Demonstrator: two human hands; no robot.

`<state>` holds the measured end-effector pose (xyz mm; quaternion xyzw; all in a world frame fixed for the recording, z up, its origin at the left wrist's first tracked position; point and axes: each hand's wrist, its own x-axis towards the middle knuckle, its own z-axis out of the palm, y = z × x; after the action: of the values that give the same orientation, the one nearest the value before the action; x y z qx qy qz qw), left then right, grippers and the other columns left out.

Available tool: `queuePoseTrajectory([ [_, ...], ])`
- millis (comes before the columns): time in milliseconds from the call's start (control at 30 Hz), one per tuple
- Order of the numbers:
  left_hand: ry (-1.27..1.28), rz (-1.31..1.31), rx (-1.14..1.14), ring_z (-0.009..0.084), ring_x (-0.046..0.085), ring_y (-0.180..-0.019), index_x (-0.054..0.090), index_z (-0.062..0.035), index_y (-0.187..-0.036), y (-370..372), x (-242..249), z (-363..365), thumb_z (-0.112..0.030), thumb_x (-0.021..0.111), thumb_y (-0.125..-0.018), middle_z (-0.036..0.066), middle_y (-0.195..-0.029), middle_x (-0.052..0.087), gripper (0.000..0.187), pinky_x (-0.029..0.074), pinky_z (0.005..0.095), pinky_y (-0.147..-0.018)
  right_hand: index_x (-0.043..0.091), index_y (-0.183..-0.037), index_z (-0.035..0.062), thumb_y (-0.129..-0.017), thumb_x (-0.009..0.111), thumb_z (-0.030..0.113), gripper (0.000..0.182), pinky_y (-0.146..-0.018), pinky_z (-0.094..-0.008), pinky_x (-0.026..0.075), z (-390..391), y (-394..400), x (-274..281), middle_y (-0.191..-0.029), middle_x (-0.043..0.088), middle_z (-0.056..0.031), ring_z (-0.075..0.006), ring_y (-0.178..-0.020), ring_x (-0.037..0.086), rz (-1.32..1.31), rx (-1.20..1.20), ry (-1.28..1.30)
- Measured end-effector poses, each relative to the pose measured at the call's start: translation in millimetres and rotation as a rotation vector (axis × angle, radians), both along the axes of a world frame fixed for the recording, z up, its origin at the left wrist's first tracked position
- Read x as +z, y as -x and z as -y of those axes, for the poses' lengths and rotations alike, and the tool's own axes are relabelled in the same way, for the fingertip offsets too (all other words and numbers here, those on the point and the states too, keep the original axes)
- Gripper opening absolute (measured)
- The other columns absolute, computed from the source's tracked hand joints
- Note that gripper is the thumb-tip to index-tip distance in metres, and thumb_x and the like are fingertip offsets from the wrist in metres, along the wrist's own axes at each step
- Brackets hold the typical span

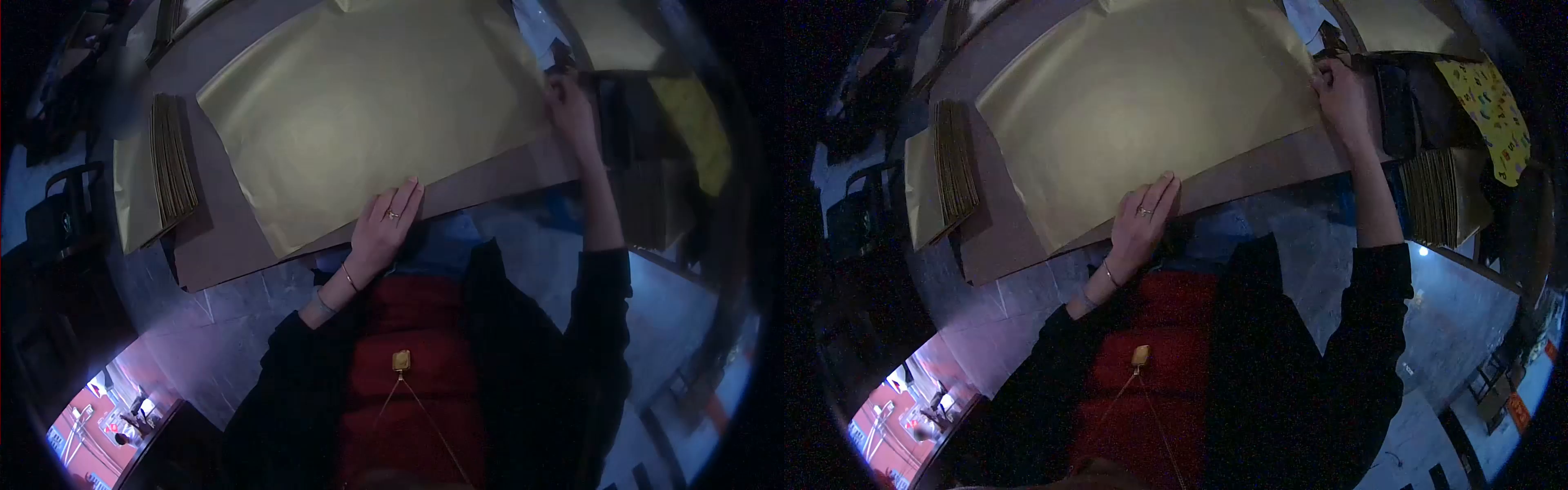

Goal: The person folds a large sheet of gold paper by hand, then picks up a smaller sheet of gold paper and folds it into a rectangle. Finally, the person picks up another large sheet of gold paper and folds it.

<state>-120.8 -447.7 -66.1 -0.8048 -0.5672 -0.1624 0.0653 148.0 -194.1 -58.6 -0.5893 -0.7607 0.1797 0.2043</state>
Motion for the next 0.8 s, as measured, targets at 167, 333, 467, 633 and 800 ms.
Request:
queuePoseTrajectory([
  [167,-0.003,0.013,-0.009,0.0202,0.053,-0.093,0.051,-0.0027,-0.120,1,-2,1,-0.010,0.053,-0.075,0.009,-0.125,0.049,0.046,0.046,0.0325,-0.076,0.056,-0.104,0.0016,-0.082,0.060,0.020,0.028,-0.065,-0.0390,0.046,5,3,7,-0.080,0.060,-0.0138,-0.0292,-0.074,0.059,-0.038,-0.003,0.052],
  [333,-0.023,0.051,0.004,0.0201,0.053,-0.093,0.053,-0.0024,-0.118,0,-1,-1,-0.010,0.054,-0.074,0.008,-0.122,0.051,0.044,0.046,0.0326,-0.076,0.057,-0.102,0.0020,-0.082,0.059,0.020,0.027,-0.066,-0.0396,0.045,11,7,9,-0.086,0.059,-0.0145,-0.0308,-0.079,0.058,-0.061,-0.065,0.077],
  [467,-0.022,0.109,0.015,0.0200,0.054,-0.091,0.055,-0.0018,-0.114,-2,2,-3,-0.010,0.055,-0.075,0.008,-0.118,0.053,0.040,0.046,0.0312,-0.074,0.058,-0.104,0.0053,-0.084,0.057,0.019,0.025,-0.075,-0.0396,0.043,28,20,17,-0.098,0.055,-0.0140,-0.0312,-0.091,0.054,0.164,-0.021,-0.391],
  [633,-0.054,0.098,0.037,0.0202,0.053,-0.090,0.054,-0.0004,-0.114,-1,7,-2,-0.011,0.057,-0.075,0.009,-0.114,0.054,0.040,0.045,0.0306,-0.074,0.060,-0.103,0.0085,-0.083,0.056,0.012,0.021,-0.083,-0.0372,0.041,111,95,38,-0.109,0.054,-0.0103,-0.0289,-0.097,0.052,-0.067,0.485,-0.258],
  [800,0.030,0.074,0.006,0.0221,0.051,-0.093,0.054,-0.0003,-0.114,0,4,2,-0.012,0.052,-0.073,0.010,-0.118,0.051,0.043,0.045,0.0331,-0.077,0.061,-0.099,0.0085,-0.076,0.063,0.009,0.023,-0.081,-0.0375,0.042,134,134,14,-0.103,0.056,-0.0127,-0.0314,-0.094,0.054,-0.129,0.816,-0.276],
])
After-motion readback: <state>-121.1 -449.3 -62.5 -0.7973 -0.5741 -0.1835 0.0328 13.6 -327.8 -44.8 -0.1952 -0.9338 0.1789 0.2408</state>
